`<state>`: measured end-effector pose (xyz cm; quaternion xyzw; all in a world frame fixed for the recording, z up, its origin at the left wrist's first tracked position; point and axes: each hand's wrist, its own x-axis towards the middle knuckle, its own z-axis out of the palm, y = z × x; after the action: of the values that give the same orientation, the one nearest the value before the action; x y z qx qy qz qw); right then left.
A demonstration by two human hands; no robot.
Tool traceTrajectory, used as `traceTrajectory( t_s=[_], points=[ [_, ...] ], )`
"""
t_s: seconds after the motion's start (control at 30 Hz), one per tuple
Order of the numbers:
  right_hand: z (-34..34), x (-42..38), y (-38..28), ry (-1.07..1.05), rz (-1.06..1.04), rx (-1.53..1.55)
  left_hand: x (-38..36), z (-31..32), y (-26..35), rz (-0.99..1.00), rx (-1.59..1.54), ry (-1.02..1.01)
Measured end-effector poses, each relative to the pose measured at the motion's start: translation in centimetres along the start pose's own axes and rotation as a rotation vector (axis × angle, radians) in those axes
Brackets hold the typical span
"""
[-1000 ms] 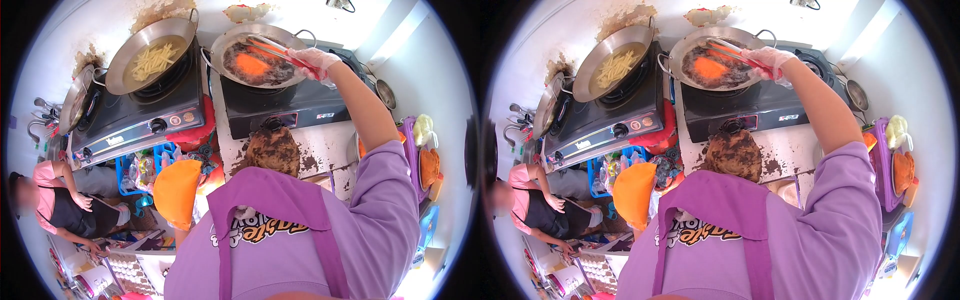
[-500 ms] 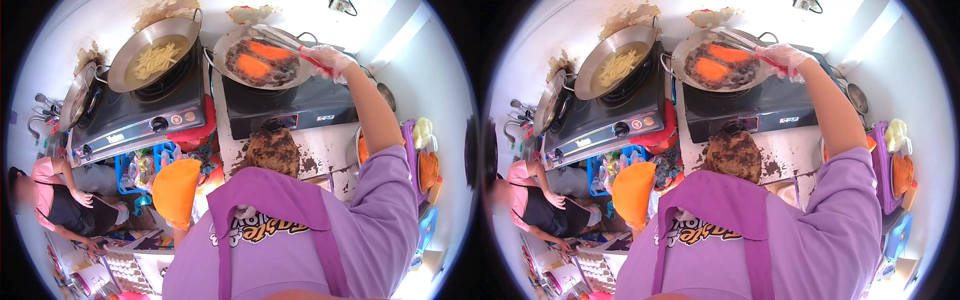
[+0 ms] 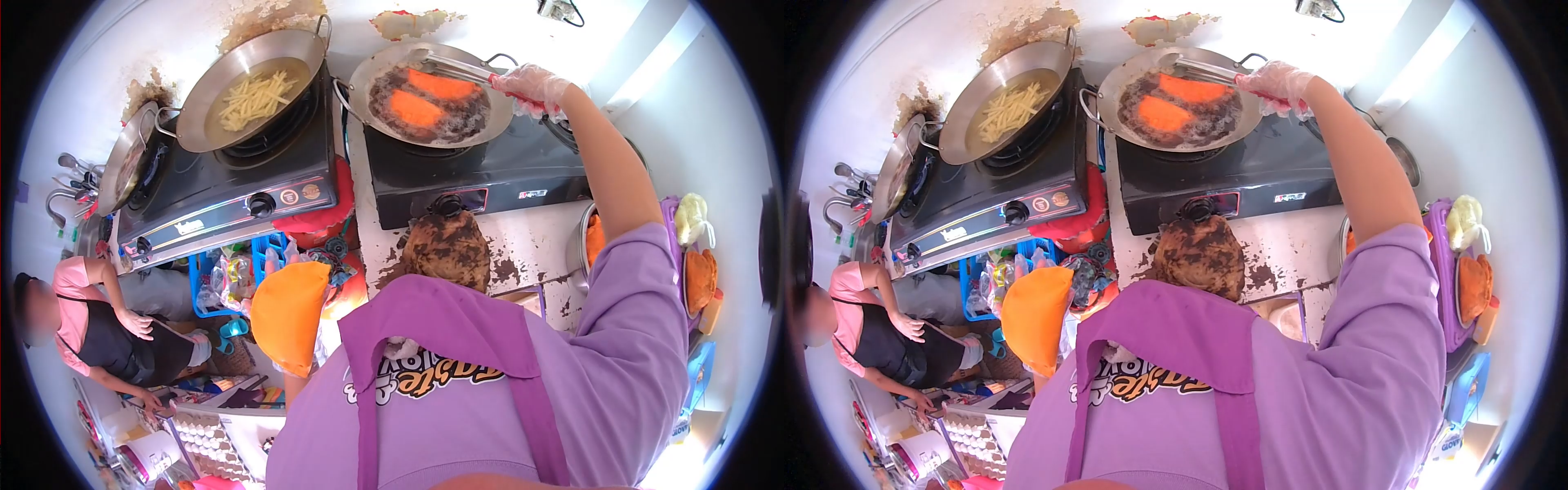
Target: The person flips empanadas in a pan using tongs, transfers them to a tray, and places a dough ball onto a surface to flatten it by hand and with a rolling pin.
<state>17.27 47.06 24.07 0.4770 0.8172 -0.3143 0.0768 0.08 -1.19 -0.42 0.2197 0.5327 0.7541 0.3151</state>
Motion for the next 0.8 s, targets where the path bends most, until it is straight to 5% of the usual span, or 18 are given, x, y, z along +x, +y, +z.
traceTrajectory(
  t_s=[0.1, 0.17, 0.33, 0.5, 0.8],
  points=[
    [-0.2, 0.0, -0.6, 0.011, 0.005, -0.020, 0.2, -0.9, -0.8, 0.128, 0.165, -0.139],
    [-0.3, 1.1, -0.3, -0.003, -0.026, -0.007, -0.3, -0.2, 0.5, -0.020, -0.115, -0.022],
    [-0.3, 1.5, -1.0, 0.009, -0.077, -0.114, -0.4, 0.3, 0.5, -0.010, -0.197, -0.048],
    [0.2, 1.9, -1.0, -0.138, -0.123, 0.172, -0.5, 0.5, 0.4, 0.004, -0.298, -0.076],
    [1.2, 1.4, -0.6, -0.122, -0.208, 0.183, 0.0, 1.0, 0.4, 0.023, -0.476, -0.139]
  ],
)
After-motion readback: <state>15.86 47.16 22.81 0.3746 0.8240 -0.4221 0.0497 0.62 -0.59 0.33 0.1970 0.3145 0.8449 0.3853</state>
